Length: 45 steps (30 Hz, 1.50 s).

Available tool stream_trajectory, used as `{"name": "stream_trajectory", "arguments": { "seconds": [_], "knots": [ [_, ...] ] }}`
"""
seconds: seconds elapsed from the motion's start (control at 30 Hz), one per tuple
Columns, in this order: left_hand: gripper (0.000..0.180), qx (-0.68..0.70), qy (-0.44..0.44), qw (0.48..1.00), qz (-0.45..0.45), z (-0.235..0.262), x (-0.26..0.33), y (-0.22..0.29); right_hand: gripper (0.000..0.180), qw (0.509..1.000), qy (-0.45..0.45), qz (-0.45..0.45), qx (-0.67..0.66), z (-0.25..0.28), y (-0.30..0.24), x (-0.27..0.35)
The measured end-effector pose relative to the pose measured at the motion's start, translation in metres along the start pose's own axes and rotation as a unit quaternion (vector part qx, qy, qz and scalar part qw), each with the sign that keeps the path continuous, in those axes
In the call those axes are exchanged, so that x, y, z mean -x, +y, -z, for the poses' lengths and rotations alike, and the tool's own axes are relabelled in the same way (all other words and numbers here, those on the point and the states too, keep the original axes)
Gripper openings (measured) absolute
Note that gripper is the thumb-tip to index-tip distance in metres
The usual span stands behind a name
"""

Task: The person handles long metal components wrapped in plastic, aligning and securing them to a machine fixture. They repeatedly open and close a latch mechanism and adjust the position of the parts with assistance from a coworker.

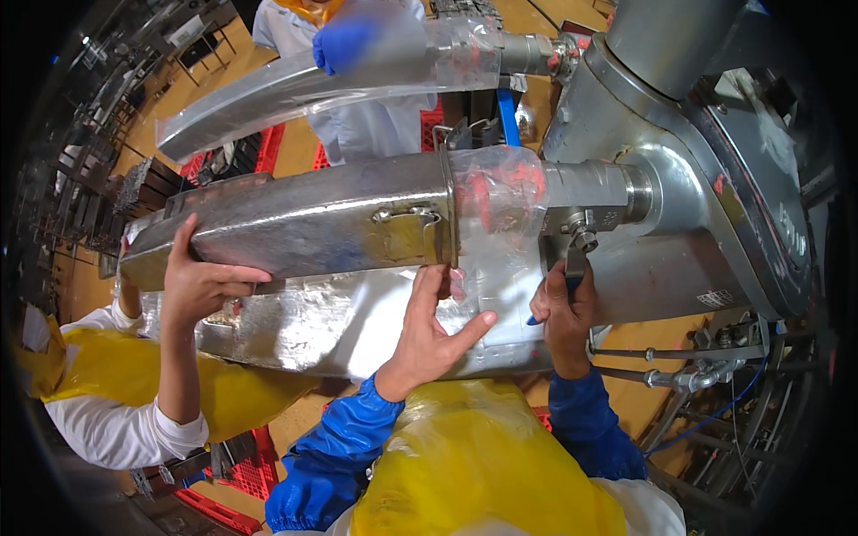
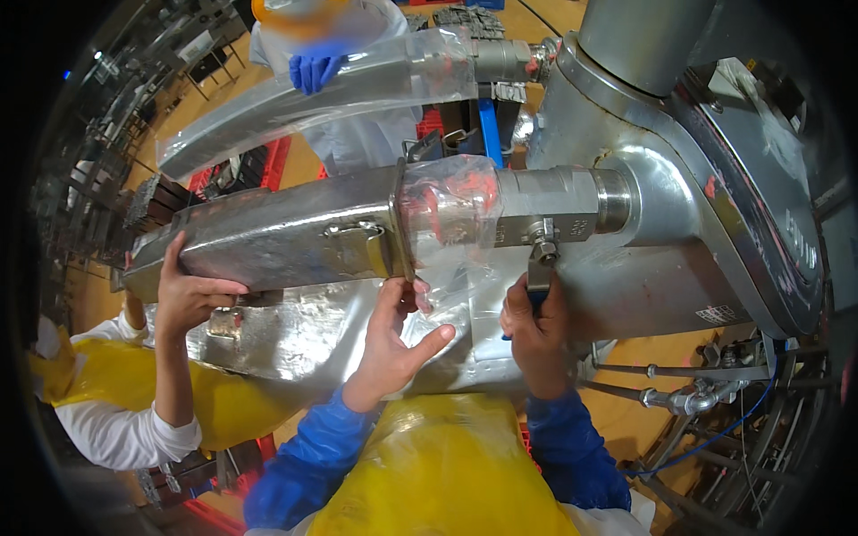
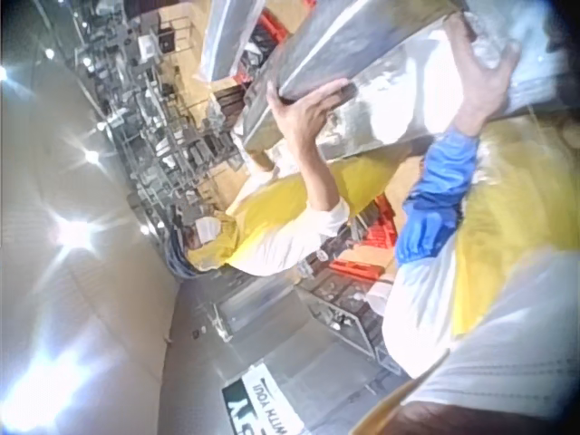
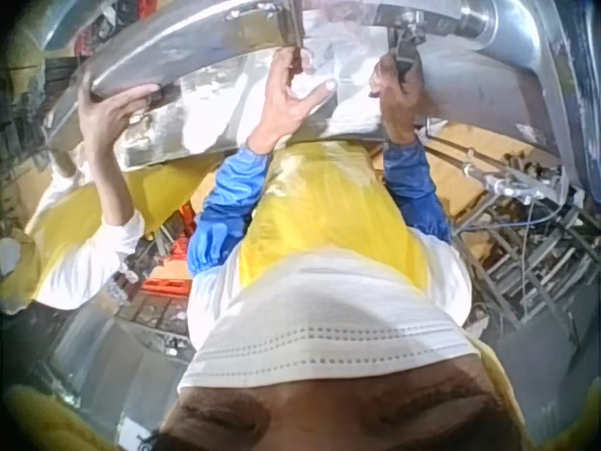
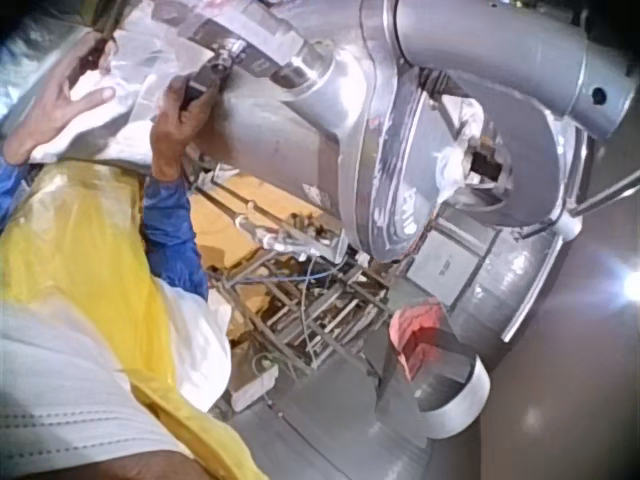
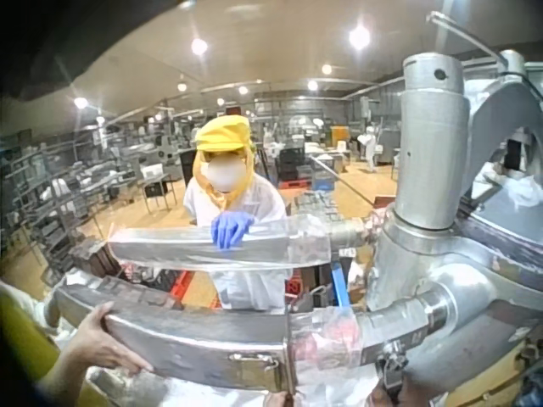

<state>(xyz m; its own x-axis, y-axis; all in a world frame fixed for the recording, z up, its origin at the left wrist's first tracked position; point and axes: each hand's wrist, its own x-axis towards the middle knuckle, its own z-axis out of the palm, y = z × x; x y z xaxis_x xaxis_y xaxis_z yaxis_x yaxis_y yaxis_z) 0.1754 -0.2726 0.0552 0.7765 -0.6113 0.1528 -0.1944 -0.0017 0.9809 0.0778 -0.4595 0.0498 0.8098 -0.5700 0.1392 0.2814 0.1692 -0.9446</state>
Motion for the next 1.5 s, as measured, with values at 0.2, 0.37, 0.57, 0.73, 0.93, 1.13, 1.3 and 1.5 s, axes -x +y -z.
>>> {"name": "stream_trajectory", "arguments": {
  "seconds": [0.2, 0.37, 0.57, 0.73, 0.93, 1.13, 1.3, 1.5],
  "knots": [
    [0.057, 0.034, 0.016, 0.999, 0.003, 0.002, -0.002, -0.002, 0.025, 0.985, 0.015, 0.002, -0.172, -0.038, 0.016, -0.002],
    [0.052, 0.053, 0.068, 0.996, 0.021, 0.022, 0.006, -0.01, 0.029, 0.976, 0.058, -0.004, -0.208, -0.061, 0.014, -0.003],
    [0.052, 0.082, 0.152, 0.985, 0.009, 0.055, 0.019, -0.021, 0.024, 0.962, 0.062, -0.01, -0.265, -0.073, 0.016, -0.002],
    [0.052, 0.169, 0.247, 0.954, 0.008, 0.088, 0.028, -0.022, 0.026, 0.951, 0.113, -0.002, -0.287, -0.078, 0.017, -0.007],
    [0.075, 0.217, 0.281, 0.934, 0.036, 0.098, 0.054, -0.045, 0.022, 0.954, 0.079, 0.033, -0.286, -0.093, 0.007, -0.009],
    [0.068, 0.207, 0.253, 0.942, 0.075, 0.086, 0.075, -0.051, 0.025, 0.964, 0.102, 0.064, -0.237, -0.11, -0.004, -0.006],
    [0.067, 0.212, 0.246, 0.943, 0.076, 0.089, 0.08, -0.048, 0.029, 0.956, 0.151, 0.07, -0.242, -0.118, -0.003, -0.01],
    [0.064, 0.171, 0.225, 0.955, 0.085, 0.091, 0.086, -0.043, 0.021, 0.982, -0.001, 0.022, -0.19, -0.046, 0.02, -0.005]
  ]
}}
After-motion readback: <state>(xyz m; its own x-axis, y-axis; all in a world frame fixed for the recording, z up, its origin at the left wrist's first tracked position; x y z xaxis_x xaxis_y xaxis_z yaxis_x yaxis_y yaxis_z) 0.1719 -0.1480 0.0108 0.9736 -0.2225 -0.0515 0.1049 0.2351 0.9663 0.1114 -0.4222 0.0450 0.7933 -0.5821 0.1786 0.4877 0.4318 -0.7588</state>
